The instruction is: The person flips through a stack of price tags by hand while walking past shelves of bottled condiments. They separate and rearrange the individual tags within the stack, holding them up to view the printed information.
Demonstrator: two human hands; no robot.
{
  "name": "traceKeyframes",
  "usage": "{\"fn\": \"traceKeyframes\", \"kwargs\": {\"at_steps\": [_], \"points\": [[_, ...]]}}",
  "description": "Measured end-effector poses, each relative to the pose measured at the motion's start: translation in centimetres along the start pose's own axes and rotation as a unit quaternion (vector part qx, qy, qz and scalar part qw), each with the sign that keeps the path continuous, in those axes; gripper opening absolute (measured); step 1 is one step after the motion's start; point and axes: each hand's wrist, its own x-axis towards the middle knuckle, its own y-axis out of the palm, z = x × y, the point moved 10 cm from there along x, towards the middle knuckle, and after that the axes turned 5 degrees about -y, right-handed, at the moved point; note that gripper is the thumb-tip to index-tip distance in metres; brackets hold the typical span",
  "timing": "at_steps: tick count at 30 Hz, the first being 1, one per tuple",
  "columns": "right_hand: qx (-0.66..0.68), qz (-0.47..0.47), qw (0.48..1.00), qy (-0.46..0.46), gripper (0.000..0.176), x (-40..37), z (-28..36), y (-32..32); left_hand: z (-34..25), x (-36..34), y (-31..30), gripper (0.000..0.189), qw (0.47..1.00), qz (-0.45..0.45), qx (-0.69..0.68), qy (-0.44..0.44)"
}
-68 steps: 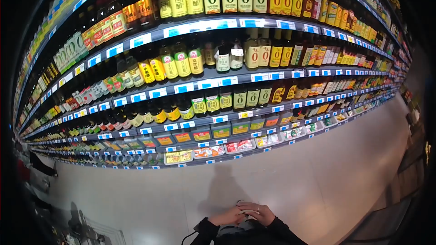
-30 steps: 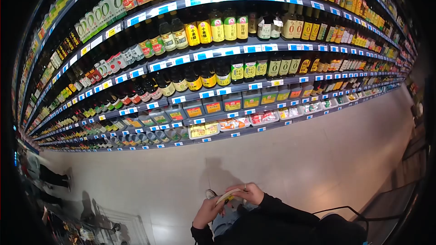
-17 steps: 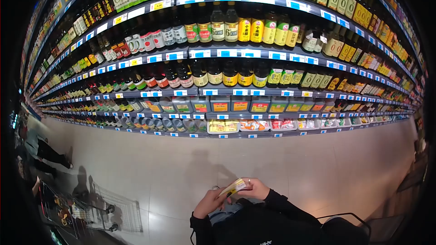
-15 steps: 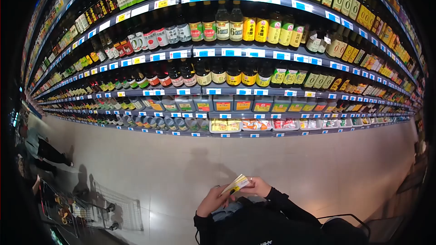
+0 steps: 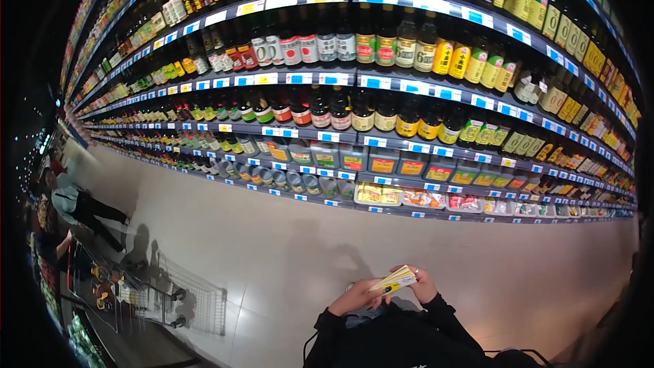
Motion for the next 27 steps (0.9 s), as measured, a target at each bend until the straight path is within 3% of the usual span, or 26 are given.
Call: {"fn": "traceKeyframes", "kwargs": {"at_steps": [5, 11, 14, 19, 27], "points": [[0.022, -0.018, 0.999, 0.039, 0.025, 0.0, -1.8, 0.1, -0.8, -0.1, -0.7, 0.023, 1.000, 0.008, -0.009, 0.013], [0.003, -0.104, 0.994, -0.029, 0.014, 0.6, -1.5, -1.5, -1.8, 0.1, -1.6, 0.027, 0.999, 0.027, 0.018, 0.039], [-0.035, -0.072, 0.997, -0.021, 0.012, 1.3, -0.6, -0.7, -2.3, -0.6, -1.5, 0.029, 0.996, 0.046, 0.030, 0.075], [-0.032, -0.036, 0.999, -0.015, 0.018, 2.0, -2.2, 0.0, -2.2, -1.6, -2.9, 0.028, 0.997, 0.002, 0.031, 0.077], [0.019, 0.010, 0.999, 0.033, 0.020, 2.5, -2.2, 1.4, -0.4, -1.6, -3.4, 0.028, 0.997, -0.011, 0.065, 0.029]]}}
